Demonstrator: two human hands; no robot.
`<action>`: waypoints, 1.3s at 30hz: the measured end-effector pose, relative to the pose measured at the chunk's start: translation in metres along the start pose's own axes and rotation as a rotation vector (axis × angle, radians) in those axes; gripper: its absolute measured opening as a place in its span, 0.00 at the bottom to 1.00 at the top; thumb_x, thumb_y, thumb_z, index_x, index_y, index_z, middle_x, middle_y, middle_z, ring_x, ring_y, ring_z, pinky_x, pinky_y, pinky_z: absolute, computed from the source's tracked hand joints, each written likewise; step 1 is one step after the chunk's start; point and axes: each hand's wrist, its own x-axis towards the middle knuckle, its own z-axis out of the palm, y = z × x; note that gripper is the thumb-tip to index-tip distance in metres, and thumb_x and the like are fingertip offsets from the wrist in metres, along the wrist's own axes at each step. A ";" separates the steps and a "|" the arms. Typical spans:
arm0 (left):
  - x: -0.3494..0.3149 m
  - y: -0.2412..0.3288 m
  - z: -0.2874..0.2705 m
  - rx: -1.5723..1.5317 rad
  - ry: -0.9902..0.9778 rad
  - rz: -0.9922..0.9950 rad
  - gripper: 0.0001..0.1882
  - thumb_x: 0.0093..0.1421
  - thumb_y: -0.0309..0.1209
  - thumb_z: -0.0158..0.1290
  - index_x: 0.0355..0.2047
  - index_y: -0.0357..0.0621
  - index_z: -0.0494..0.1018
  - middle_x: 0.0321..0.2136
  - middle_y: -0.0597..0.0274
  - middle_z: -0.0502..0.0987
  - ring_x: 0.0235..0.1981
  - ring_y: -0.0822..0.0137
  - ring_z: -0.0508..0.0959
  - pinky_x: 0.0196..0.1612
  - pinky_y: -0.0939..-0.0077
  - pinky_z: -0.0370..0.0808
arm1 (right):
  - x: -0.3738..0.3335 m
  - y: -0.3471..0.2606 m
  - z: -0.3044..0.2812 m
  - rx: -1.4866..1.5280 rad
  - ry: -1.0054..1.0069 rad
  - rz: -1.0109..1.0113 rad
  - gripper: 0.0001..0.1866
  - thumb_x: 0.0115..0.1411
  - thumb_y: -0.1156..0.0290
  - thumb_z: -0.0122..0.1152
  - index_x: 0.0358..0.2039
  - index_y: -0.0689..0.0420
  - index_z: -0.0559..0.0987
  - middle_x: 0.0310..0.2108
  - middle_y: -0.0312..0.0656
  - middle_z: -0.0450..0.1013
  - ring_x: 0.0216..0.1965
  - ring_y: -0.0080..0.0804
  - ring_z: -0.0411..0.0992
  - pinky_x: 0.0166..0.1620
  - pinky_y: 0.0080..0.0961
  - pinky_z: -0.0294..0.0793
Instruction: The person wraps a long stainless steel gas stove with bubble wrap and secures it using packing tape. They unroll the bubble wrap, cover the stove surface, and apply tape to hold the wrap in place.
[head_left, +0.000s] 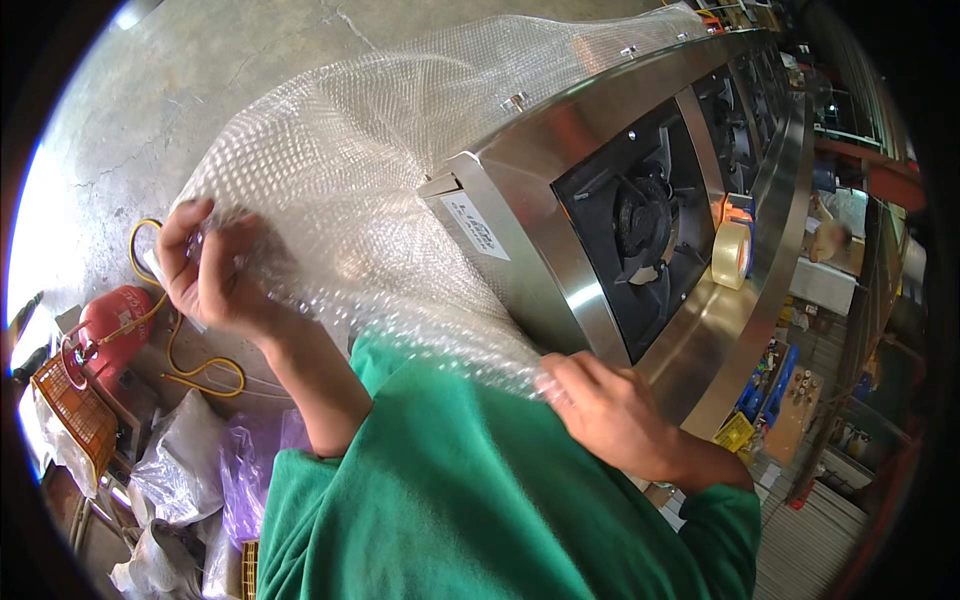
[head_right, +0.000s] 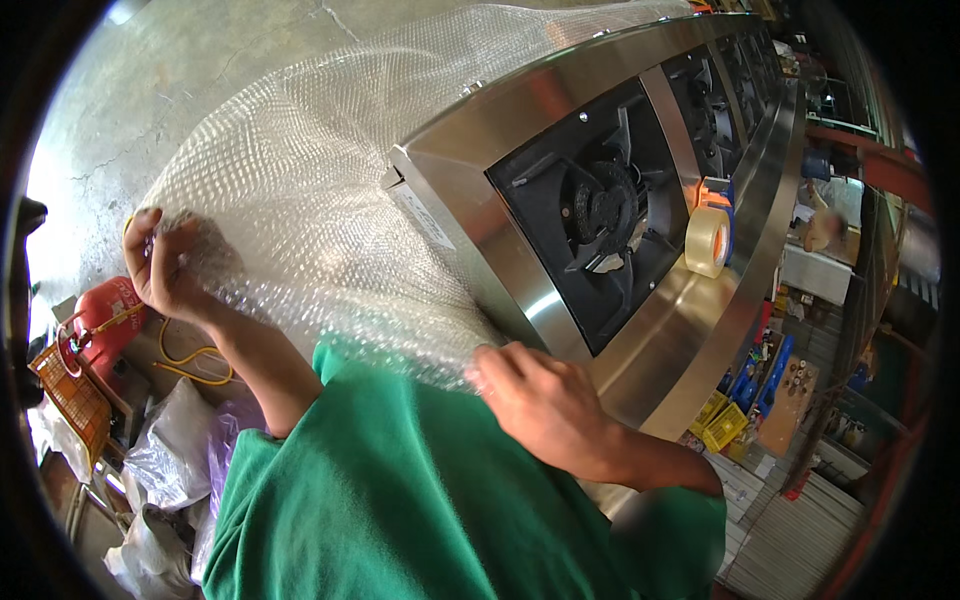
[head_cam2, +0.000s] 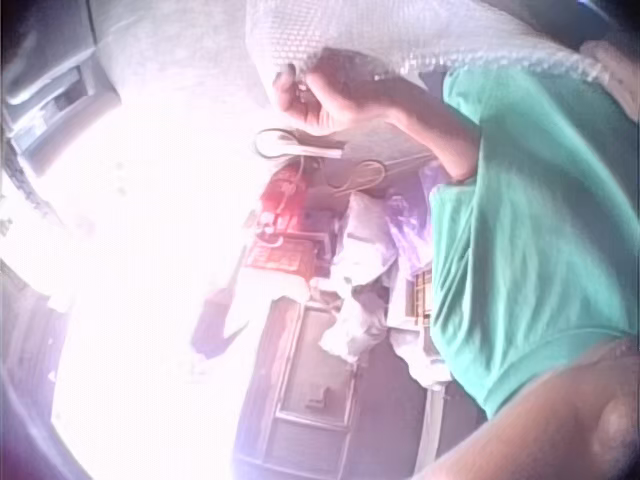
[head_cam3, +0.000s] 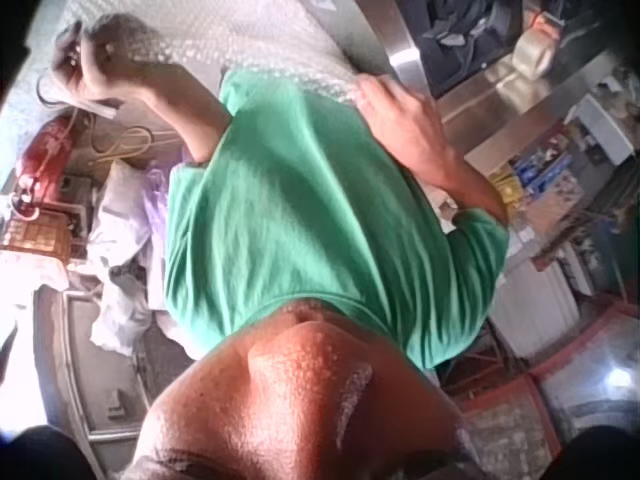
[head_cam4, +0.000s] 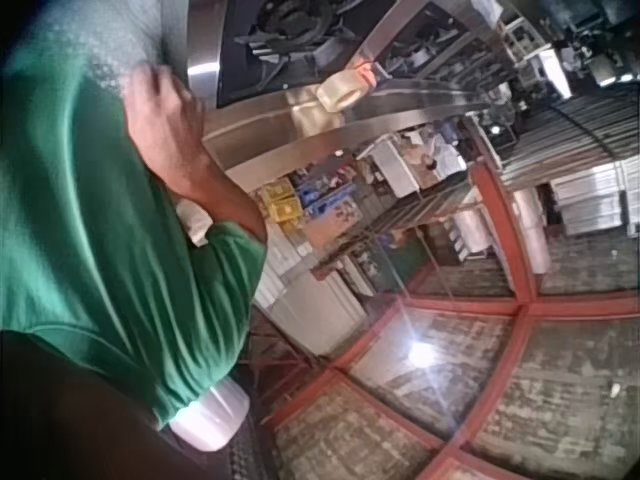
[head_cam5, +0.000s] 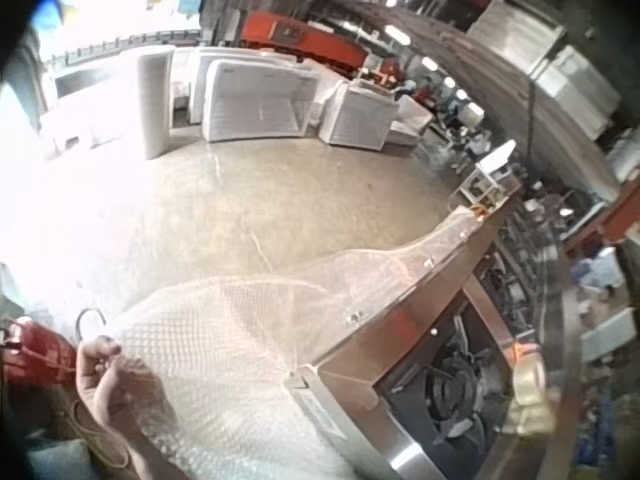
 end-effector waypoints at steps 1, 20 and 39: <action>-0.004 0.009 0.025 0.011 -0.006 0.000 0.11 0.53 0.20 0.51 0.36 0.27 0.78 0.30 0.53 0.80 0.22 0.71 0.77 0.32 0.83 0.73 | -0.002 0.005 -0.004 0.009 0.024 0.045 0.09 0.65 0.70 0.64 0.43 0.59 0.79 0.34 0.49 0.78 0.31 0.50 0.79 0.33 0.40 0.79; -0.060 0.009 0.195 0.434 -1.163 0.818 0.38 0.57 0.57 0.64 0.64 0.55 0.70 0.61 0.48 0.68 0.63 0.51 0.67 0.64 0.48 0.62 | 0.003 0.133 -0.008 0.046 0.339 0.286 0.19 0.70 0.54 0.56 0.32 0.58 0.73 0.20 0.54 0.73 0.26 0.60 0.74 0.27 0.49 0.71; -0.058 0.001 0.231 0.428 -1.534 0.960 0.19 0.61 0.43 0.65 0.24 0.43 0.72 0.23 0.62 0.73 0.27 0.59 0.71 0.38 0.65 0.65 | -0.109 0.008 0.204 -0.310 1.281 1.081 0.42 0.46 0.50 0.79 0.58 0.59 0.74 0.60 0.63 0.62 0.58 0.63 0.63 0.54 0.57 0.66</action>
